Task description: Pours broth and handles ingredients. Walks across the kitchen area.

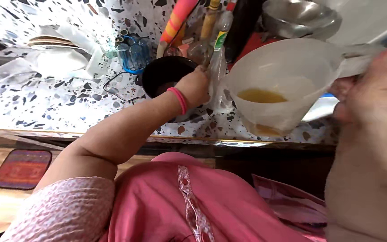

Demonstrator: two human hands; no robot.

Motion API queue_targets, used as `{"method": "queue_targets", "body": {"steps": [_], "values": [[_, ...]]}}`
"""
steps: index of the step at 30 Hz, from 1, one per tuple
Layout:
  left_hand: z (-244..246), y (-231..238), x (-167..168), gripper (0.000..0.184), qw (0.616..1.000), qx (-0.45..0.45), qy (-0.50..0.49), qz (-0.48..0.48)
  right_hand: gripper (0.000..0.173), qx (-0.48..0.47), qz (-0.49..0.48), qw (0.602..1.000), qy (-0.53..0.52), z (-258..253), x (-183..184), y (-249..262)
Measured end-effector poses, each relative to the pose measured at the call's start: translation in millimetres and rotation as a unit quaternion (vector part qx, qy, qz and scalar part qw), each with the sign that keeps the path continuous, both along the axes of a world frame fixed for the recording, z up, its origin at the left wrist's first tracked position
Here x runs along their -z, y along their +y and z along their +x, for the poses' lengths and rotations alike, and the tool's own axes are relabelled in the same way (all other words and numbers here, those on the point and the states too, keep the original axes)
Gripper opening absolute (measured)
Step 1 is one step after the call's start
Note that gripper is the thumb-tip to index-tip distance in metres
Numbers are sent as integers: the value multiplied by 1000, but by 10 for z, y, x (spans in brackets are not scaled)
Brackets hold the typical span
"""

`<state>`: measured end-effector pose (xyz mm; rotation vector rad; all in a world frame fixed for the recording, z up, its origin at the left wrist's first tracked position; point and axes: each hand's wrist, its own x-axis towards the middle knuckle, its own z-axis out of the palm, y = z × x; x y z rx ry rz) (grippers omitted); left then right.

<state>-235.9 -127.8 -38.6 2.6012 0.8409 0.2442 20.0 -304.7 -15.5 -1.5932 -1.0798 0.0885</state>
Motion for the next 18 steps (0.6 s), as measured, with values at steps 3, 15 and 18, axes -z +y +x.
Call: {"method": "queue_targets", "body": {"steps": [3, 15, 18], "values": [[-50, -39, 9, 46, 1000, -6, -3, -6, 37, 5, -21, 1000, -21, -168, -101, 122], [-302, -13, -58, 35, 996, 21, -39, -73, 69, 5, -155, 964, -214, -377, -280, 364], [-345, -29, -167, 31, 993, 8, -29, -117, 73, 0, -165, 960, -227, -400, -317, 404]]}}
